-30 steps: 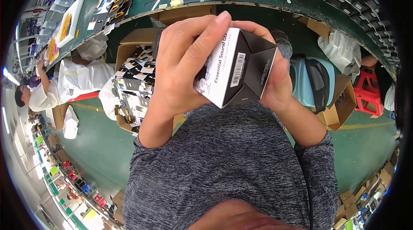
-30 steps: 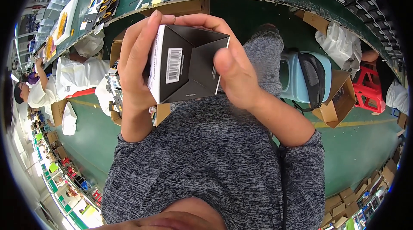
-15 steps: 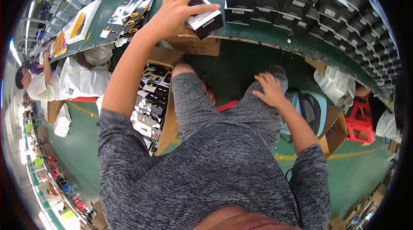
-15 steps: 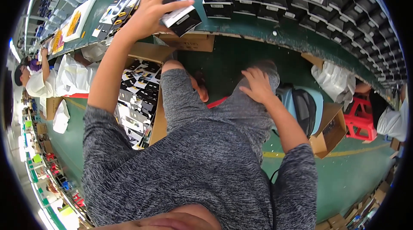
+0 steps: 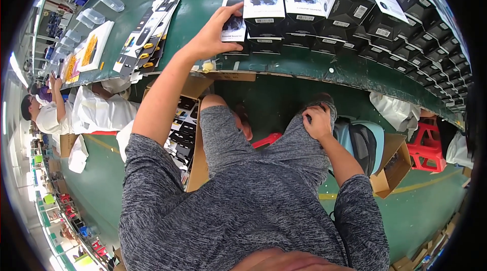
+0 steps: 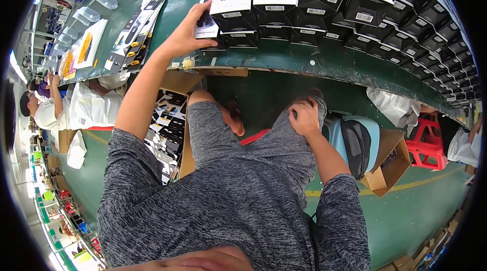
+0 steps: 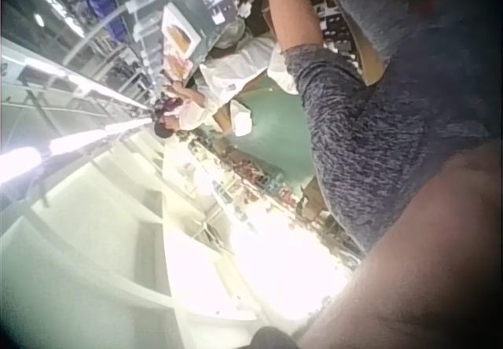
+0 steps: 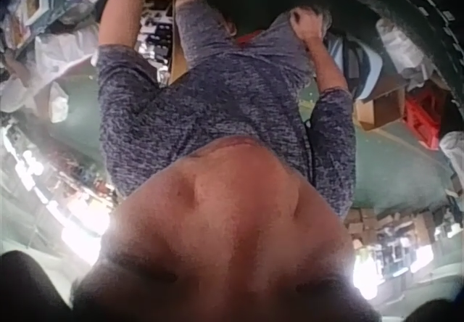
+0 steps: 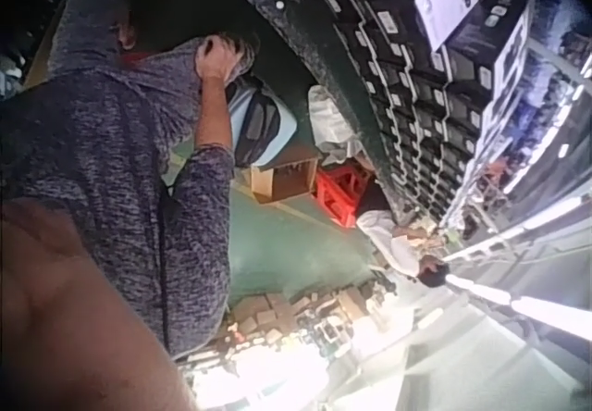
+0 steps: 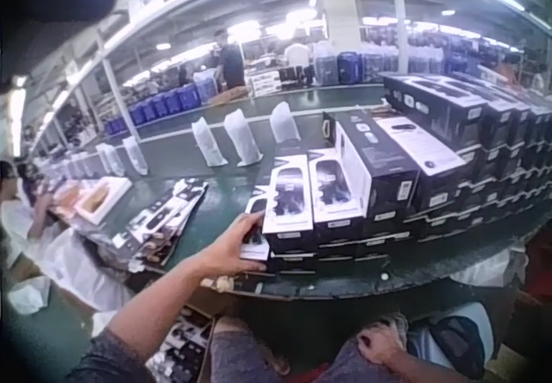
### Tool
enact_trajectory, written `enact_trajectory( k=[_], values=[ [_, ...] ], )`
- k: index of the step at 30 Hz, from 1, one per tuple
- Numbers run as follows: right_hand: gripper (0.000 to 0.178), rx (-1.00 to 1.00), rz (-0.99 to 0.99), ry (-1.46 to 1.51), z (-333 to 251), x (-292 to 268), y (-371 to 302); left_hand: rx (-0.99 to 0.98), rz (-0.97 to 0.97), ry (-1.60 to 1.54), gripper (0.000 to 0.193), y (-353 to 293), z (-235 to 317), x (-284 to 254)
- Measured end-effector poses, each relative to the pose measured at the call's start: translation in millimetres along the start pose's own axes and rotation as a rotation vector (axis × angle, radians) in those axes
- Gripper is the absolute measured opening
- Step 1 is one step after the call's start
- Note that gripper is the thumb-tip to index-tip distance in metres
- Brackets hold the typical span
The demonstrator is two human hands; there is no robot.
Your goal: The person assembles electronic components into retail boxes by hand, then packages the retail boxes into larger cardboard shipping boxes.
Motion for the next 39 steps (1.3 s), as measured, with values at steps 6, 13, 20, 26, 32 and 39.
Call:
enact_trajectory(
  k=[6, 13, 20, 26, 32, 39],
  values=[
    [0.007, 0.002, 0.029, 0.038, -0.5, 0.3, 6.7, -0.044, -0.101, 0.034, 0.101, 10.1, 4.2, -1.6],
    [0.005, -0.024, 0.017, 0.048, -1.9, 3.2, 10.0, -0.022, 0.056, 0.268, 0.132, 16.5, 15.7, 14.3],
    [0.004, -0.014, 0.050, 0.056, 0.5, 2.9, 7.2, -0.086, 0.108, 0.168, 0.122, 23.6, 12.9, 15.7],
    [0.004, 0.003, 0.035, 0.058, 0.7, 1.1, 5.5, -0.064, 0.177, 0.215, 0.116, 26.0, 16.9, 22.3],
    [0.006, -0.052, 0.002, 0.062, -5.2, 5.1, 8.7, -0.134, 0.178, 0.215, 0.119, 14.2, 5.7, 18.1],
    [0.004, -0.033, 0.054, 0.026, 2.2, 1.9, 2.4, 0.102, 0.463, -0.094, 0.056, -10.7, -15.7, -26.4]
  ],
)
Point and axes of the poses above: each hand's wrist, its own y-axis towards the middle knuckle, its own x-axis out of the palm, z = x × y, the point moved 2 cm from there along y, towards the middle knuckle, and after that the axes turned 3 degrees about -y, right-handed, at the moved point
